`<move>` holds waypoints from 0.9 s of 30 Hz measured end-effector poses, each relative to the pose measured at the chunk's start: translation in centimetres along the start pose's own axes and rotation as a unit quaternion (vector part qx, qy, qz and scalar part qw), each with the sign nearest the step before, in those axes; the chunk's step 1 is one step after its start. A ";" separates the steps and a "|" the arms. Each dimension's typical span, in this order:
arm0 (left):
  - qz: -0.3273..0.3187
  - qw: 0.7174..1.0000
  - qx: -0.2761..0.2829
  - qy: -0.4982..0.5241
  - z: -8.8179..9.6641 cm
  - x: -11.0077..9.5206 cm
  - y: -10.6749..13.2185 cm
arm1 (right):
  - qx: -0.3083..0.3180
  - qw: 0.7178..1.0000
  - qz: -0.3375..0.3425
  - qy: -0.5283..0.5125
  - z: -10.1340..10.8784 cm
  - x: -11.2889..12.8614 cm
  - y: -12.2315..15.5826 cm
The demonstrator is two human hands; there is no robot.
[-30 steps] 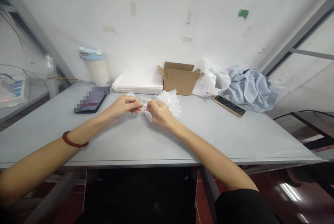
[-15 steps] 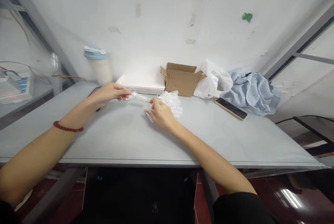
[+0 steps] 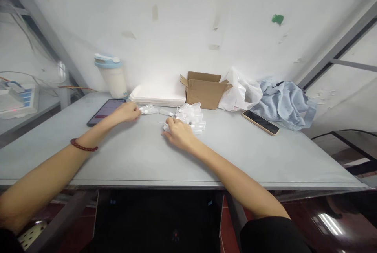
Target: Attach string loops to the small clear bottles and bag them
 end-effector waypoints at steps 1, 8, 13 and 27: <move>0.007 1.000 0.001 -0.016 -0.1 0.0 0.0 | 0.006 1.000 -0.002 0.004 0.0 0.0 0.0; 0.019 0.996 -0.009 -0.086 -0.3 -0.6 0.6 | 0.029 0.999 -0.007 0.024 -0.2 0.0 0.0; -0.016 1.000 -0.014 -0.021 0.6 -2.0 1.3 | -0.008 1.000 -0.004 -0.014 0.3 -0.2 -0.3; -0.107 0.923 0.083 0.360 0.2 -4.4 2.5 | -0.088 0.994 0.023 -0.067 0.4 -0.7 -0.4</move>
Point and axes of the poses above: each hand's wrist, its own y-axis away from the middle knuckle, its own z-axis out of the back of the hand, x = y × z, the point moved 1 cm from there along -y, towards the middle knuckle, and after that the axes turned 14 degrees about -z, right-handed, at the moved point
